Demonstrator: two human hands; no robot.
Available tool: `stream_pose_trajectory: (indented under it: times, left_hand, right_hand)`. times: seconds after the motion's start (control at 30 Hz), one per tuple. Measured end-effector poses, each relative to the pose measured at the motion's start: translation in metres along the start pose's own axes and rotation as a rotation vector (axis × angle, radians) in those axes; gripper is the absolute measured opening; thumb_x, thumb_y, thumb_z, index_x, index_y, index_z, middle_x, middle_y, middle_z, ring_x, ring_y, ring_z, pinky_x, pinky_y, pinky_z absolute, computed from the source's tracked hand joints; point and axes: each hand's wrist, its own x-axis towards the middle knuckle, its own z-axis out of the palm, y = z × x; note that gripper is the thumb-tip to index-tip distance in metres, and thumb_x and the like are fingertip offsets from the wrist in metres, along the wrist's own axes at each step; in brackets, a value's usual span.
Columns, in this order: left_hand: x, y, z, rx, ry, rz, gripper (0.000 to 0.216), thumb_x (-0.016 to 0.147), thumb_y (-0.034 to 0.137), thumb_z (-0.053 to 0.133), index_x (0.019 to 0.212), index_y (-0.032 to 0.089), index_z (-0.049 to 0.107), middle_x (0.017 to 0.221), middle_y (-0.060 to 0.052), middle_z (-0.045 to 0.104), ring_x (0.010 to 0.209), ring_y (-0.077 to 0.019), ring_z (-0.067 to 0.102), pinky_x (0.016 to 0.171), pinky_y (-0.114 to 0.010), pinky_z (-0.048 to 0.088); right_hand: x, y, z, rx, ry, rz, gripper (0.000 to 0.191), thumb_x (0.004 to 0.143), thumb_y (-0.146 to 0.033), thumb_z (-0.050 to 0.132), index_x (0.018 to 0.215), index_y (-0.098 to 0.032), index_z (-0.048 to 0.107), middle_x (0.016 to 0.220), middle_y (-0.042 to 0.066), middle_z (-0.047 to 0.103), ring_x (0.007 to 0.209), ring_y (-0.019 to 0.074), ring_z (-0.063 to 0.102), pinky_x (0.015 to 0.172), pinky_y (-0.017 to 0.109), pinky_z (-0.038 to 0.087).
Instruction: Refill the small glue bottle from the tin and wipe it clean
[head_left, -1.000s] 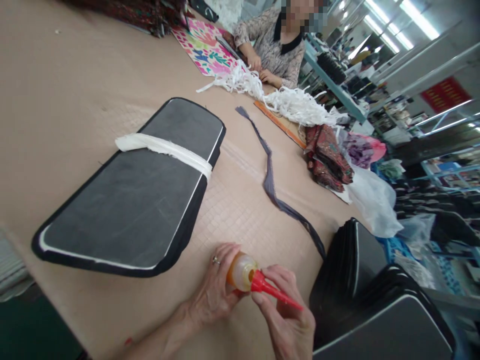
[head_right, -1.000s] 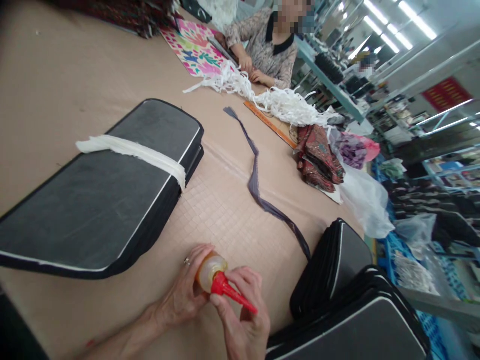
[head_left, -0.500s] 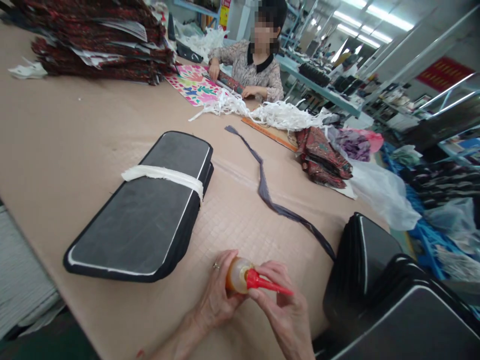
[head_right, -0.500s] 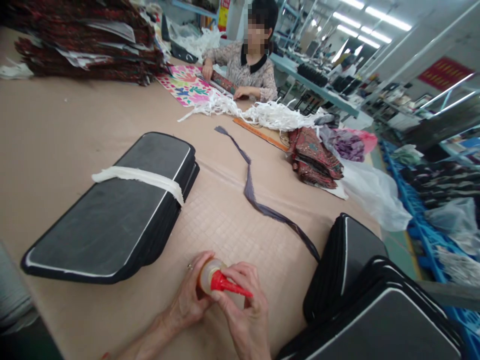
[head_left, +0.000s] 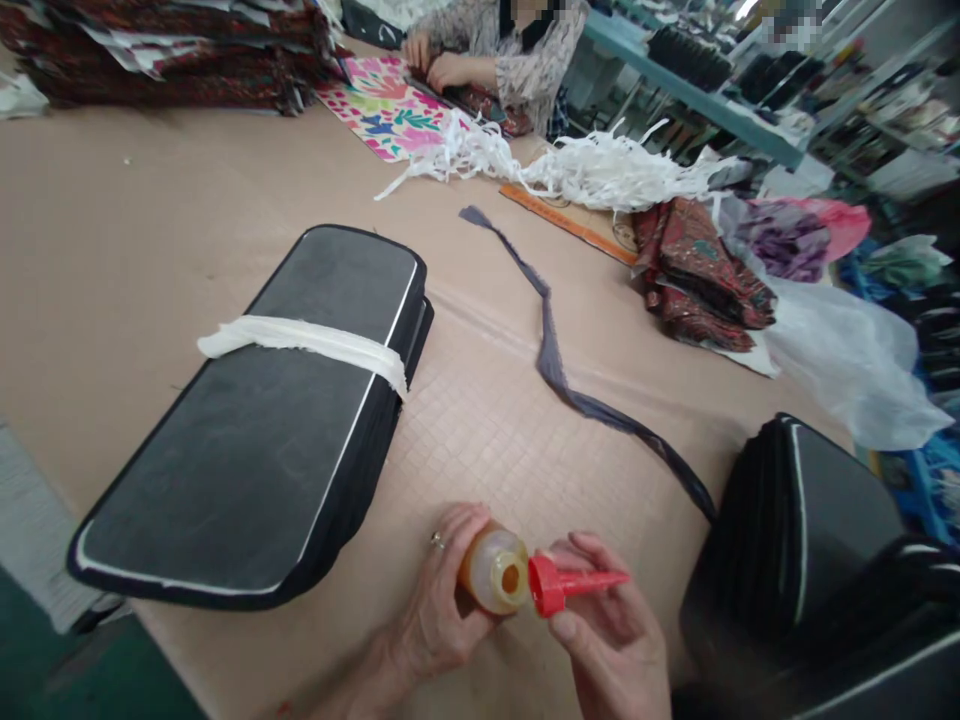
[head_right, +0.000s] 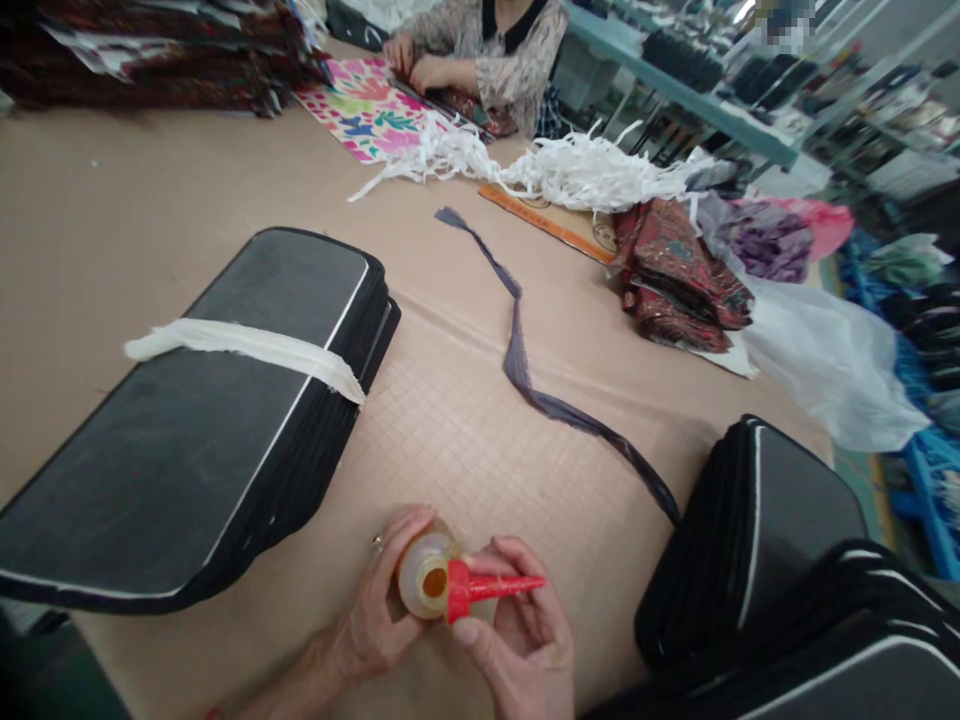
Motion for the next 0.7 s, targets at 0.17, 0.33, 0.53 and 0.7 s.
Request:
stream_pose_trajectory:
  times: [0.17, 0.33, 0.53, 0.7]
  left_hand:
    - [0.002, 0.0, 0.0, -0.025, 0.013, 0.007, 0.063, 0.084, 0.049, 0.05, 0.135, 0.019, 0.029, 0.127, -0.017, 0.046, 0.122, -0.0336, 0.043, 0.101, -0.057, 0.036]
    - [0.002, 0.002, 0.0, -0.034, 0.018, 0.018, 0.063, 0.084, 0.048, 0.051, 0.135, 0.018, 0.029, 0.127, -0.017, 0.048, 0.12, -0.0326, 0.045, 0.101, -0.055, 0.037]
    - [0.003, 0.001, -0.001, -0.069, 0.016, 0.034, 0.064, 0.083, 0.047, 0.051, 0.136, 0.017, 0.029, 0.126, -0.016, 0.049, 0.119, -0.0319, 0.046, 0.103, -0.054, 0.035]
    - [0.005, 0.002, -0.003, -0.082, 0.026, 0.056, 0.062, 0.085, 0.048, 0.048, 0.135, 0.017, 0.029, 0.124, -0.016, 0.049, 0.118, -0.0312, 0.047, 0.102, -0.053, 0.035]
  right_hand:
    - [0.002, -0.009, -0.003, -0.01, -0.197, -0.17, 0.052, 0.068, -0.023, 0.077, 0.116, -0.03, 0.057, 0.09, 0.005, 0.068, 0.09, 0.0206, 0.063, 0.078, 0.034, 0.053]
    - [0.0, -0.007, -0.003, -0.179, -0.175, -0.306, 0.048, 0.076, -0.028, 0.07, 0.122, -0.027, 0.055, 0.093, 0.004, 0.061, 0.089, 0.0182, 0.058, 0.078, 0.032, 0.05]
    - [-0.001, -0.014, -0.005, -0.451, -0.15, -0.477, 0.029, 0.08, -0.031, 0.065, 0.109, -0.029, 0.063, 0.093, 0.004, 0.06, 0.087, 0.0205, 0.058, 0.073, 0.034, 0.049]
    - [0.004, -0.021, -0.008, -0.525, -0.158, -0.625, 0.032, 0.078, -0.022, 0.066, 0.109, -0.029, 0.062, 0.09, 0.004, 0.06, 0.082, 0.022, 0.06, 0.063, 0.034, 0.049]
